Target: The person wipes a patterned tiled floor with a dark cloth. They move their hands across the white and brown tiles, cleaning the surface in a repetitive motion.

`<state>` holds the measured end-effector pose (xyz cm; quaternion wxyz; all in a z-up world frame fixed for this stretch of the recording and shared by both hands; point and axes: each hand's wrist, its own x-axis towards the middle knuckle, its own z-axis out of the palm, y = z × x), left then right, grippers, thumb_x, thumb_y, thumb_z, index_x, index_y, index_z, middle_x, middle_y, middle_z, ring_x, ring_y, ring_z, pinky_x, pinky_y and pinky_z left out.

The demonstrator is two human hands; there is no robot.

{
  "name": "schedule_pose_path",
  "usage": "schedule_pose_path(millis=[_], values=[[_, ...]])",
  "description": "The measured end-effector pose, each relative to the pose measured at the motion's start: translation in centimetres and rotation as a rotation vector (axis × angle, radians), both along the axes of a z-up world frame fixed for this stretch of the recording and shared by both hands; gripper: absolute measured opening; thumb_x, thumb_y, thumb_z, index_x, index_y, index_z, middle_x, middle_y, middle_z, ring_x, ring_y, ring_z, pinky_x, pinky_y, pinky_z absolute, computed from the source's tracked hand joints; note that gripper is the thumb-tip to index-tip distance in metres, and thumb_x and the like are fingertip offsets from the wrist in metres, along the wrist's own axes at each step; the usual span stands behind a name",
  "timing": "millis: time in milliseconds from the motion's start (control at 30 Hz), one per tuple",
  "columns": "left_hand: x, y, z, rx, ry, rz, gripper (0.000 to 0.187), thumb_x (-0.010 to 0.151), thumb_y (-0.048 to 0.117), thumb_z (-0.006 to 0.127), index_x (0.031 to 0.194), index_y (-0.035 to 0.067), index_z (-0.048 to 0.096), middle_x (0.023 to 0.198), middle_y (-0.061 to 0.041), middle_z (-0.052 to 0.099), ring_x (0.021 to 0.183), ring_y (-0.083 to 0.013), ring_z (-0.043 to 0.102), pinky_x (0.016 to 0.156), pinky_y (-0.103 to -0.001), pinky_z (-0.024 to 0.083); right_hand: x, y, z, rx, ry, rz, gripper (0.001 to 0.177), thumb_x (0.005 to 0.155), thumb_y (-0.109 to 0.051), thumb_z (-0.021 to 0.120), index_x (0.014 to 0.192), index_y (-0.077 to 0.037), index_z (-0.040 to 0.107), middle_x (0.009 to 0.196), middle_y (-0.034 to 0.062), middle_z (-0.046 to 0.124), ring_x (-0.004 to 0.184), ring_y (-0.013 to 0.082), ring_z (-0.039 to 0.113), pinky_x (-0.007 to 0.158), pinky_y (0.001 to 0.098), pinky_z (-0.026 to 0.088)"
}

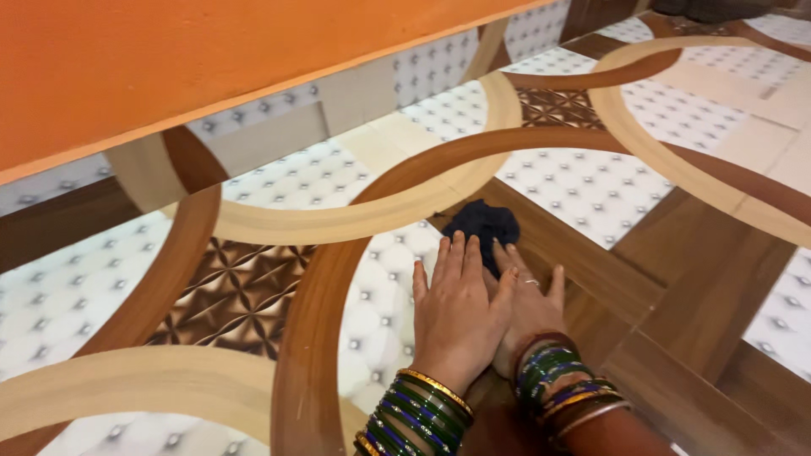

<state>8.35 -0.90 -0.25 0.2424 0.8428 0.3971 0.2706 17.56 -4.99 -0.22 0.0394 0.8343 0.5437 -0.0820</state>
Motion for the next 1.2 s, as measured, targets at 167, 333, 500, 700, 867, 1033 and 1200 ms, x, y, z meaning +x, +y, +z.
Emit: schedule_pose_path(millis=[167,333,500,700,867,1033,1200], values=[[1.4,-0.6,-0.1,-0.03,0.013,-0.035,0.073,0.099,0.051,0.043,0.15,-0.001,0.04,0.162,-0.019,0.033,0.154,-0.029,0.02,0.122,-0.053,0.003,0.8,0.1,-1.1,0.049,-0.001,-0.037,0.086,0.088,-0.056,0.056,0.161,-0.035,0.015,0.171,-0.005,-0.002,0.156,0.0141,-0.001,0.119,0.0692,-0.006],[0.8,-0.5,0.4,-0.055,0.023,-0.015,0.074,0.099,0.052,0.043,0.15,-0.001,0.039,0.162,-0.018,0.032,0.154,-0.029,0.019,0.122,-0.052,0.004,-0.3,-0.4,0.9,-0.132,-0.055,-0.008,0.094,0.084,-0.059,0.064,0.159,-0.032,0.013,0.17,0.0061,-0.006,0.156,0.0204,-0.006,0.116,0.0666,-0.007],[-1.4,0.0,0.5,-0.07,0.063,-0.019,0.075,0.1,0.053,0.04,0.15,-0.003,0.037,0.161,-0.019,0.031,0.153,-0.0289,0.018,0.121,-0.051,0.003,-0.1,-0.1,1.1,0.016,-0.001,0.09,0.084,0.09,-0.049,0.054,0.161,-0.029,0.015,0.171,0.0115,0.006,0.154,0.0219,0.002,0.116,0.0645,-0.004],[-2.2,-1.1,-0.5,-0.004,0.075,-0.097,0.073,0.101,0.05,0.043,0.15,-0.003,0.038,0.161,-0.02,0.033,0.153,-0.0294,0.023,0.122,-0.052,0.006,2.9,-0.9,-0.2,0.136,-0.029,-0.065,0.062,0.099,-0.043,0.033,0.16,-0.036,0.026,0.166,0.0073,0.019,0.152,0.0212,0.019,0.117,0.0668,0.004],[1.1,-2.1,-1.2,-0.01,0.044,-0.114,0.075,0.098,0.051,0.046,0.15,-0.002,0.04,0.161,-0.018,0.035,0.153,-0.0291,0.024,0.122,-0.054,0.006,7.9,-5.1,-0.9,0.249,-0.087,-0.269,0.059,0.098,-0.046,0.031,0.157,-0.036,0.03,0.164,0.0096,0.025,0.149,0.0245,0.027,0.118,0.0655,0.007],[4.3,-3.2,-1.9,-0.058,0.004,-0.165,0.076,0.097,0.051,0.046,0.149,-0.004,0.04,0.16,-0.02,0.035,0.152,-0.0299,0.023,0.121,-0.055,0.005,10.0,-6.3,-2.2,0.265,-0.089,-0.315,0.06,0.098,-0.047,0.032,0.157,-0.036,0.03,0.165,0.0113,0.024,0.15,0.026,0.026,0.118,0.065,0.007],[6.7,-4.2,-1.6,-0.021,-0.049,-0.197,0.075,0.099,0.05,0.046,0.148,-0.006,0.043,0.159,-0.022,0.038,0.153,-0.0309,0.026,0.122,-0.056,0.006,10.9,-8.0,-2.5,0.226,-0.078,-0.227,0.062,0.097,-0.047,0.031,0.158,-0.036,0.027,0.163,0.0128,0.023,0.149,0.0273,0.025,0.118,0.0639,0.006]])
